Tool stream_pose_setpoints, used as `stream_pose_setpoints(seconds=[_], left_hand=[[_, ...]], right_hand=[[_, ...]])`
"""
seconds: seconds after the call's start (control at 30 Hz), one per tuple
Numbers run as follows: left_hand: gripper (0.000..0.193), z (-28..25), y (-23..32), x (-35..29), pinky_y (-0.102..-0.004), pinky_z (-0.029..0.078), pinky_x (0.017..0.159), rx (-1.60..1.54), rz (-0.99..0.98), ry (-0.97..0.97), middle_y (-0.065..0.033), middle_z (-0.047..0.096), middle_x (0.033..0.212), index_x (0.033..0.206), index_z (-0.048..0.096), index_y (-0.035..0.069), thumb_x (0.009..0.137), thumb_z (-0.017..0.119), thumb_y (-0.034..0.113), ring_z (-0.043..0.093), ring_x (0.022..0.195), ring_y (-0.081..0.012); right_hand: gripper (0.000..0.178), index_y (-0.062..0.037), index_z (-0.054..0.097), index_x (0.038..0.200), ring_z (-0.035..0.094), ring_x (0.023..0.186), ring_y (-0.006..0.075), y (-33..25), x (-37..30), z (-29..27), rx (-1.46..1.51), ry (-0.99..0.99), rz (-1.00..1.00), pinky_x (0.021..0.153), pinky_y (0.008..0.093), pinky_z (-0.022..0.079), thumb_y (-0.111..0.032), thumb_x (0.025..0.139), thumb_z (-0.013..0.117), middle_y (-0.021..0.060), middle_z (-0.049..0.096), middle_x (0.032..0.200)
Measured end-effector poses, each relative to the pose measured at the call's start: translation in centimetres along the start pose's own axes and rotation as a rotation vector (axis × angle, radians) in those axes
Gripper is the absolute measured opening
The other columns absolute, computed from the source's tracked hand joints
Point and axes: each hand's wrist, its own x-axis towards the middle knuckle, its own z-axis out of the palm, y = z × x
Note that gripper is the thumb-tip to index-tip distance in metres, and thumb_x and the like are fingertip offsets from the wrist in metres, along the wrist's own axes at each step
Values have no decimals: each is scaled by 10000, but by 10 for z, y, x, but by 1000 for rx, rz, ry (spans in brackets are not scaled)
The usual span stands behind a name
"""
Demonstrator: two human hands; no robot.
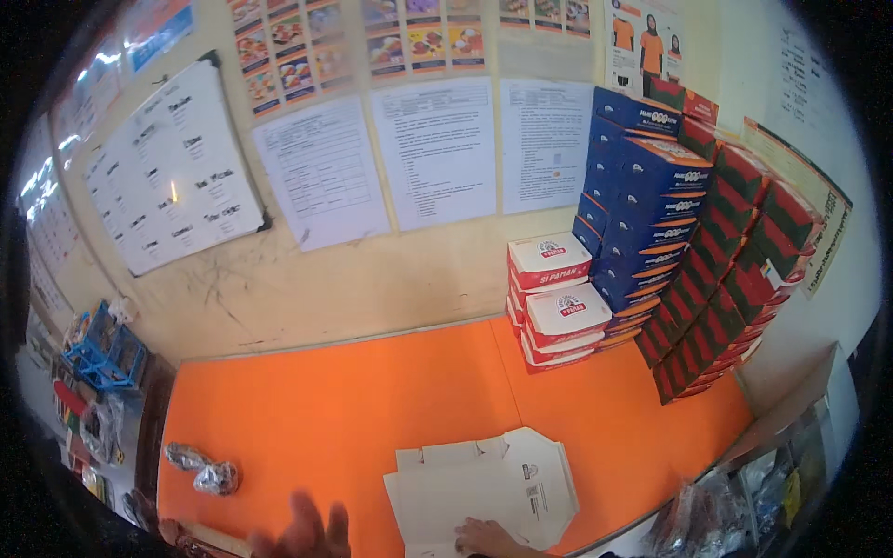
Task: The person folds and assembles cardboard boxes by hand on an orange tabletop, taking them from a stack and placing finished boxes into a separate pile.
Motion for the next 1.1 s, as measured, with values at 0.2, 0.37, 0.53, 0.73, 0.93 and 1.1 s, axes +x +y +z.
stream_pose_setpoints(seconds=[0.2,0.37,0.53,0.73,0.93,1.1], left_hand=[[712,80,83,-28,-513,299,1002,-239,273,-634,-178,420,1323,1440,99,206,892,486,442,397,1234,-356],[698,99,118,-43,-514,243,1039,-449,466,-611,-182,408,1340,1440,108,232,893,449,501,353,1274,-350],[674,99,99,-45,-484,161,1084,-254,133,-393,-174,389,1369,1438,168,207,901,395,545,324,1304,-332],[509,95,52,-57,-433,252,1066,-133,-261,-222,-165,442,1321,1403,283,99,966,332,357,381,1274,-270],[487,92,40,-59,-418,272,1057,-149,-247,-239,-160,465,1290,1404,285,103,974,325,329,425,1231,-261],[468,94,28,-53,-417,294,1044,-154,-343,-250,-156,473,1275,1397,301,105,973,357,293,426,1225,-261]], right_hand=[[330,-176,660,1005,490,1099,247,20,-4,-31,406,-118,-98,882,347,421,-358,734,708,68,569,1104],[423,-138,693,1005,611,877,214,46,1,-11,771,-94,160,764,297,465,-391,673,765,101,649,912],[659,-109,590,1161,560,1036,288,2,1,-28,331,-77,81,888,369,423,-368,589,790,154,597,1135],[373,-126,514,1230,435,1193,306,-59,17,-22,182,199,-79,978,426,355,-224,871,493,146,485,1273],[359,-142,560,1164,454,1156,288,-56,-17,-56,188,6,-23,928,425,380,-290,838,533,127,507,1227],[348,-141,588,1111,522,1064,294,-35,-18,-52,299,66,68,870,421,417,-316,812,560,130,568,1122]])
